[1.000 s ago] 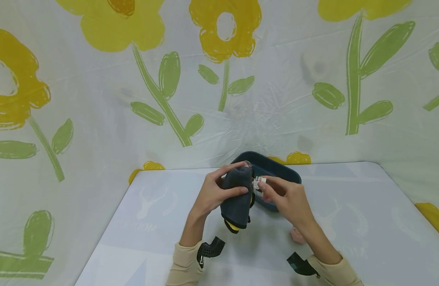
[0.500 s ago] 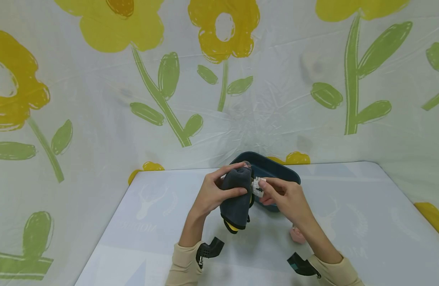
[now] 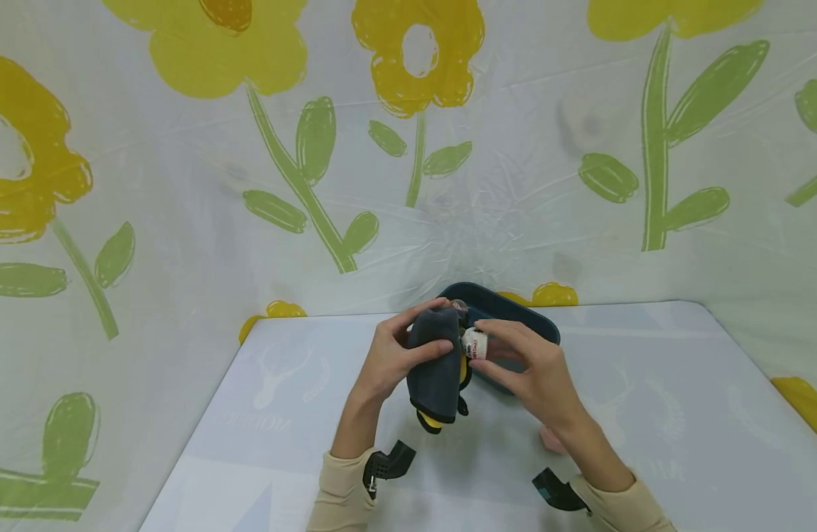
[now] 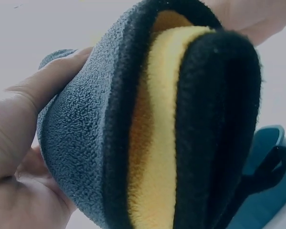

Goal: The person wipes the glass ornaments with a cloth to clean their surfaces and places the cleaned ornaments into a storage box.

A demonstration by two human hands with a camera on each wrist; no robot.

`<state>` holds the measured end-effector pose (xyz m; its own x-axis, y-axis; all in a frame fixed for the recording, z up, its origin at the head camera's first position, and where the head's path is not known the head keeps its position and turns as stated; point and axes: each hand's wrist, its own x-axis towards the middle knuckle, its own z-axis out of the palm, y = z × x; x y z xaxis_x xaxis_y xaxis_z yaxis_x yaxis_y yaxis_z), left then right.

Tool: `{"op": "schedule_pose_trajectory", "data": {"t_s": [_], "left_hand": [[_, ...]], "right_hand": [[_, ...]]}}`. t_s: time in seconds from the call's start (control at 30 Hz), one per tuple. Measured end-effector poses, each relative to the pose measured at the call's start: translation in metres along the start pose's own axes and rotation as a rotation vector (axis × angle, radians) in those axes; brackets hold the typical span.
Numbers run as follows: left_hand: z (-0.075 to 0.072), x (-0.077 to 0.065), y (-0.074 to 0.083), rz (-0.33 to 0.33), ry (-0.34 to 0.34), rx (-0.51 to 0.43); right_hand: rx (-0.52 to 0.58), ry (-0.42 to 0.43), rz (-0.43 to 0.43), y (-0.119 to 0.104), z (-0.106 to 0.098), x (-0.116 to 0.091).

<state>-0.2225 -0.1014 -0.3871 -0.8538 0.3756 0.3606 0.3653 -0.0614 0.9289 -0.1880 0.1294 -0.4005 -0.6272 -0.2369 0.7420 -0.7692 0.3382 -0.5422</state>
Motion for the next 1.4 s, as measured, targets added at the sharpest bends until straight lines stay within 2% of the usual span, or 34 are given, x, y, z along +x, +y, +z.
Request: {"op": "schedule_pose_trajectory", "data": {"t_s": [0.13,0.3,0.5,0.7,0.8,0.9,1.13,1.3,1.4], "left_hand": [[-0.001,0.0,0.0,-0.015,0.003,-0.008],[-0.001,0.001,0.0,-0.018,0.006,-0.02],[-0.002,0.002,0.001,-0.015,0.009,-0.03],[-0.003,0.002,0.001,-0.014,0.007,-0.025],[-0.003,0.002,0.001,-0.013,0.004,-0.018],[-0.003,0.002,0.001,-0.01,-0.001,-0.009],[0.0,0.003,0.001,0.012,-0.037,0.001],[0.003,0.004,0.001,0.027,-0.065,-0.019],[0.003,0.004,0.0,0.023,-0.065,-0.014]], "right_hand": [[-0.124,0.007,-0.193,0.003,0.001,0.002],[-0.202,0.011,-0.303,0.003,0.001,0.004],[-0.229,0.013,-0.322,0.003,0.001,0.004],[-0.187,0.028,-0.277,0.003,0.001,0.004],[-0.139,0.038,-0.216,0.004,0.002,0.004],[-0.089,0.048,-0.12,0.003,0.001,0.004],[-0.082,0.053,0.195,-0.001,0.0,0.001],[0.017,-0.011,0.439,-0.006,-0.003,0.001],[0.054,-0.034,0.528,-0.007,-0.004,0.002]]}}
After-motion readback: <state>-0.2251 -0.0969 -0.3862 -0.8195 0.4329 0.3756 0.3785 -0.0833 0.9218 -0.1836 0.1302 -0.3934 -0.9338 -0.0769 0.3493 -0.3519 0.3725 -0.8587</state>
